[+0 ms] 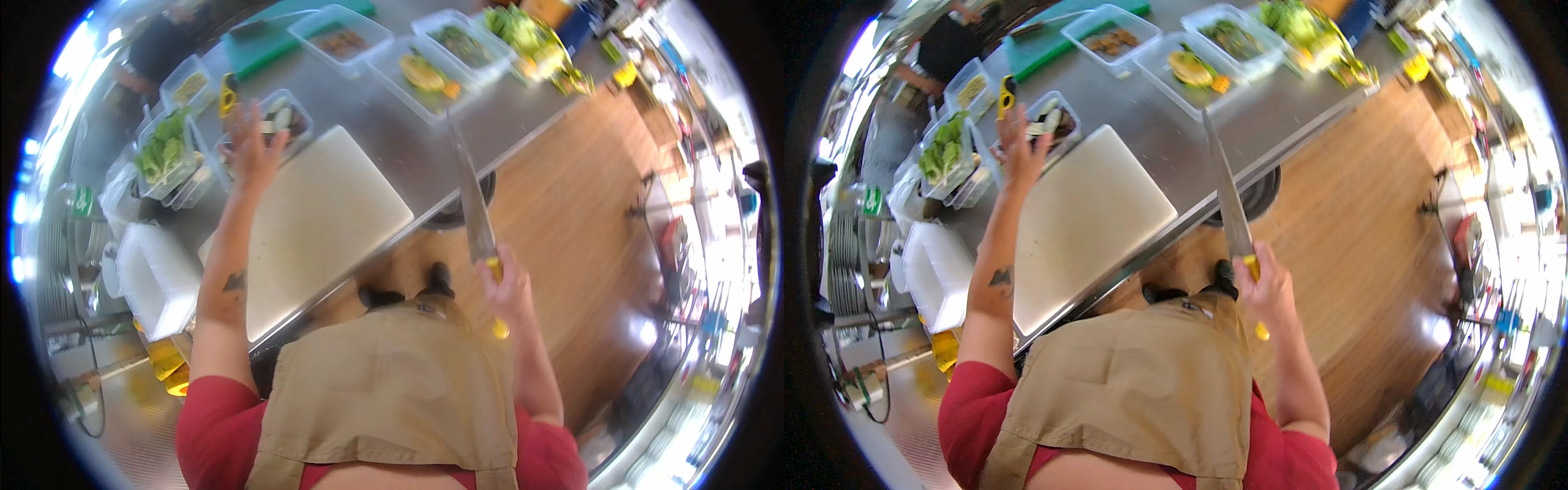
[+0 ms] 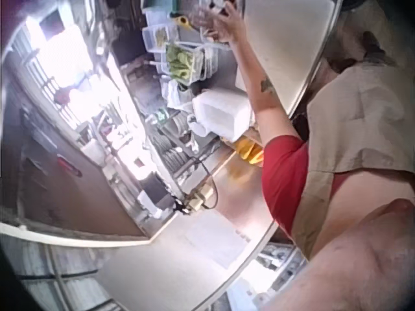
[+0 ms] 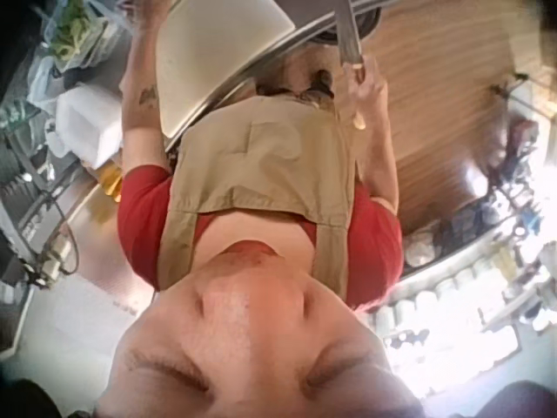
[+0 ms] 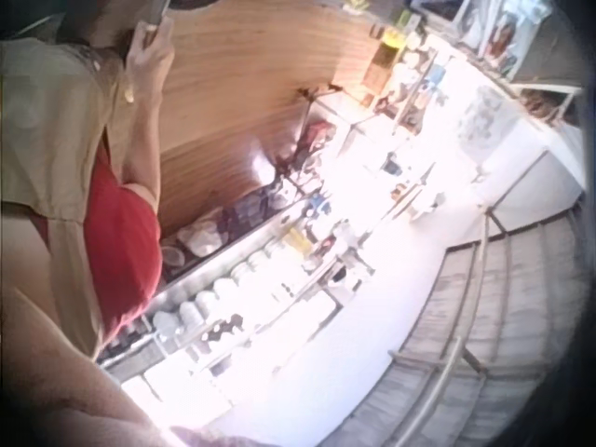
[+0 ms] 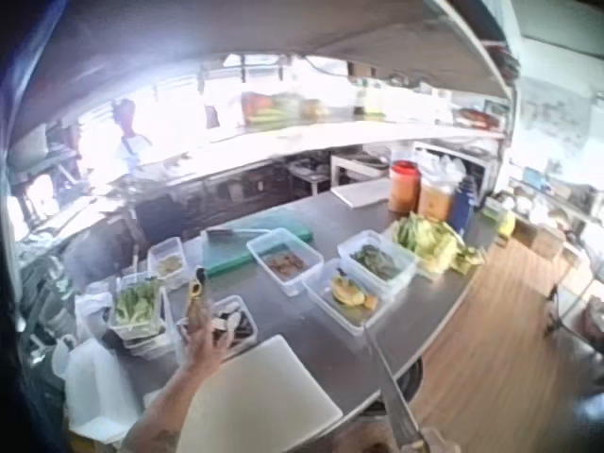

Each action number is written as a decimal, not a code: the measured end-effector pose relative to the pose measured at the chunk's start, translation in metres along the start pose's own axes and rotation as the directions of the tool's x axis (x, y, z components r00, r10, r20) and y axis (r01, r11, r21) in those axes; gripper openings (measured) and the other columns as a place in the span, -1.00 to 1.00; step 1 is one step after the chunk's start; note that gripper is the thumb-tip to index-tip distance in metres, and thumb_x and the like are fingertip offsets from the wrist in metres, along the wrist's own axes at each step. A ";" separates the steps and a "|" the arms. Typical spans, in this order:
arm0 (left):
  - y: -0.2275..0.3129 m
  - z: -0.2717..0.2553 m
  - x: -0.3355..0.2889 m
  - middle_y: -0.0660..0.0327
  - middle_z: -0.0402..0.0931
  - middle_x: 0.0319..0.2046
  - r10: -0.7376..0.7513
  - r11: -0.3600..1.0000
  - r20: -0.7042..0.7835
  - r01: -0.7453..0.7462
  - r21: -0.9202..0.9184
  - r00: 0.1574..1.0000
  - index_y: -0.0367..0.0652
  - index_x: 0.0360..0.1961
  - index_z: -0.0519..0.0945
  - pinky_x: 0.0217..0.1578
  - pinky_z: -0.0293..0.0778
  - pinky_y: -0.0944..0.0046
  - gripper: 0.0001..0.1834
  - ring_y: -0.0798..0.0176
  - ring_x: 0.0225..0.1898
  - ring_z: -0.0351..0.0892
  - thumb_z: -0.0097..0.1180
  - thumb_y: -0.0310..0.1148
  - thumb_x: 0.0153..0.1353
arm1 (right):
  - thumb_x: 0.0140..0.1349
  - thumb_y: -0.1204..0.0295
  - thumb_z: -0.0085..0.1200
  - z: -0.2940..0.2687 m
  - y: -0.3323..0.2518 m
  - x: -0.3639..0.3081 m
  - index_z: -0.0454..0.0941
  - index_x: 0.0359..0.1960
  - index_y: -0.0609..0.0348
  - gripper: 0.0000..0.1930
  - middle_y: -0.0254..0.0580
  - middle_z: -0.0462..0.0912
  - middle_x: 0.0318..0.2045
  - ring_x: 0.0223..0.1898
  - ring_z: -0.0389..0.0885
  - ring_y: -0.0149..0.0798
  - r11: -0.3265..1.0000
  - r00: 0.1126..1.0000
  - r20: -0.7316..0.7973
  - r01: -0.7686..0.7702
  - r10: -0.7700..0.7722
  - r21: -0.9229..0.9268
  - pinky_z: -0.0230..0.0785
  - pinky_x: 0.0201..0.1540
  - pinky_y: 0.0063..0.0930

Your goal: The person slices eggplants into round pieces on a cutting board using a knife and places the slices into a plastic container. The person retrieves additional eggplants from a lower shelf and continues slicing them.

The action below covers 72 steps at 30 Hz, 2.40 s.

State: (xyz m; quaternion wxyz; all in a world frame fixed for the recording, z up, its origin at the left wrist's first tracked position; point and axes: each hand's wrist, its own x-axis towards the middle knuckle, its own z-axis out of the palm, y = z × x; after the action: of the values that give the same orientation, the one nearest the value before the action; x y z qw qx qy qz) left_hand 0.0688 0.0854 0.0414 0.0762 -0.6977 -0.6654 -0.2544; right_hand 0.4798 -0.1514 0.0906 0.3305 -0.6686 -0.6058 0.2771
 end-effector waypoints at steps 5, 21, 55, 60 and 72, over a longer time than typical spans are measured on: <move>0.041 -0.085 -0.072 -0.01 0.45 0.16 0.197 0.824 -0.177 -0.261 -0.503 0.964 -0.28 0.12 0.48 0.18 0.33 0.18 -0.58 0.03 0.14 0.47 0.17 -0.47 0.23 | 0.31 0.38 0.14 -0.029 0.032 0.023 0.42 -0.16 0.22 -0.78 -0.12 0.49 -0.60 -0.58 0.50 -0.17 0.996 0.985 -0.159 0.072 -0.064 0.048 0.35 -0.49 -0.35; 0.142 0.148 -0.325 0.12 0.64 -0.22 0.015 0.883 0.908 0.421 -0.209 0.419 -0.21 0.05 0.53 -0.15 0.55 0.20 -0.56 0.20 -0.19 0.65 0.29 -0.25 0.19 | 0.11 0.52 0.11 -0.091 0.288 -0.116 0.36 0.00 0.25 -0.61 -0.12 0.50 -0.38 -0.39 0.46 -0.31 0.828 0.832 -0.168 -0.461 0.529 0.319 0.39 -0.31 -0.42; 0.045 0.473 -0.216 -0.12 0.40 0.18 -0.500 0.662 0.703 0.746 -0.067 0.507 -0.16 0.36 0.21 0.10 0.45 0.10 -0.33 -0.01 0.20 0.41 0.12 -0.14 0.32 | 0.03 0.64 0.09 0.039 0.476 -0.228 0.27 0.05 0.20 -0.50 -0.24 0.46 -0.44 -0.66 0.46 -0.41 0.402 0.478 0.073 -0.804 0.875 0.439 0.37 -0.63 -0.53; -0.026 0.428 -0.333 0.02 0.52 0.03 -0.097 0.874 0.811 0.439 -0.207 0.577 -0.08 0.34 0.36 0.11 0.40 0.24 -0.37 0.21 0.10 0.46 0.01 0.03 0.36 | 0.02 0.64 0.09 0.003 0.448 -0.204 0.25 0.05 0.18 -0.50 -0.26 0.46 -0.46 -0.66 0.45 -0.42 0.489 0.608 0.215 -0.764 0.764 0.422 0.34 -0.66 -0.54; 0.216 -0.049 -0.322 0.30 0.56 -0.31 -0.018 0.425 0.876 0.797 -0.429 0.482 -0.07 0.04 0.50 -0.04 0.42 0.23 -0.57 0.36 -0.15 0.50 -0.08 0.04 0.43 | 0.08 0.55 0.14 -0.073 0.284 -0.058 0.31 0.08 0.25 -0.52 -0.04 0.53 -0.34 -0.57 0.53 -0.22 0.861 0.913 0.116 -0.407 0.390 0.304 0.39 -0.52 -0.34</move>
State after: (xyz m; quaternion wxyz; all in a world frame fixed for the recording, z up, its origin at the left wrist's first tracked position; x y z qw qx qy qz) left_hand 0.2704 -0.2448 -0.0135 -0.6179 -0.4657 -0.5961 -0.2144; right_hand 0.7078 -0.2302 -0.0857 0.3552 -0.7090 -0.4093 0.4513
